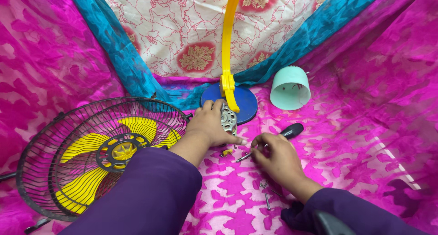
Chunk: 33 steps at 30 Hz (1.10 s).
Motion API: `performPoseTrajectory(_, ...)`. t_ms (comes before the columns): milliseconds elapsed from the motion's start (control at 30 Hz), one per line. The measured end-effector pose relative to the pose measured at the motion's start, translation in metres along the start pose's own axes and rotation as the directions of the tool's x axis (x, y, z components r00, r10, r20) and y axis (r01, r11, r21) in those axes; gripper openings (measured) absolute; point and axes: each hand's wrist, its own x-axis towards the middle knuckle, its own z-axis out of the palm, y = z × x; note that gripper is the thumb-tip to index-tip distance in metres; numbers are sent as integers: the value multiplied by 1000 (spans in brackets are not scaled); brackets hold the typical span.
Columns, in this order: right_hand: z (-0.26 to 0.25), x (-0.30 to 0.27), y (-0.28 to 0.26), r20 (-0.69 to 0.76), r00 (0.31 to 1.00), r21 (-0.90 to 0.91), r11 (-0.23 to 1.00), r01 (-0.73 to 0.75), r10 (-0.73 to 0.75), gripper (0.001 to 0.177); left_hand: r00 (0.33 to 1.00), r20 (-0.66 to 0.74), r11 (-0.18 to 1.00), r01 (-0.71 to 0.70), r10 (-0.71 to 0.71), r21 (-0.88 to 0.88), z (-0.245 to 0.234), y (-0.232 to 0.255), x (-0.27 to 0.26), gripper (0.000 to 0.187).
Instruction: The person uses a screwdriver to remove screws from the front grill and motor housing of an electric fan. They detach the grill and then proceed to unscrew the motor assembly from the fan stand.
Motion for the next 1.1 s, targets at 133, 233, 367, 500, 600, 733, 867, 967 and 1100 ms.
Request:
performPoseTrajectory(133, -3, -14, 10, 96, 989, -90, 988, 125, -116, 15, 1000, -14, 1000, 22, -23, -12, 4, -1, 6, 129)
performPoseTrajectory(233, 2, -17, 29, 106, 978, 10, 984, 180, -181, 14, 999, -40, 1000, 0, 1, 26, 8, -4, 10, 127)
performPoseTrajectory(367, 19, -9, 59, 131, 940, 528, 781, -334, 314, 23, 994, -108, 998, -2, 9, 61, 10, -4, 8, 122)
performPoseTrajectory(500, 20, 20, 98, -209, 858, 387, 845, -369, 470, 31, 994, -110, 988, 43, -26, 146, 8, 0, 2, 120)
performPoseTrajectory(600, 11, 39, 119, -282, 784, 318, 825, -467, 553, 43, 993, -97, 973, 84, -64, 214, 6, 6, -4, 120)
performPoseTrajectory(733, -4, 52, 131, -274, 818, 62, 858, -509, 505, 60, 991, -57, 933, 137, -125, 333, 0, 13, -4, 124)
performPoseTrajectory(867, -15, 72, 142, 48, 706, 103, 699, -707, 707, 79, 986, 24, 943, 151, -165, 297, -7, 20, -1, 116)
performPoseTrajectory(967, -13, 89, 164, 233, 633, 238, 587, -774, 739, 50, 992, 46, 965, 102, -116, 242, -10, 19, 1, 105)
performPoseTrajectory(1100, -11, 107, 188, 568, 493, 552, 139, -822, 659, 28, 996, 83, 975, 21, -41, 221, -16, 13, 7, 103)
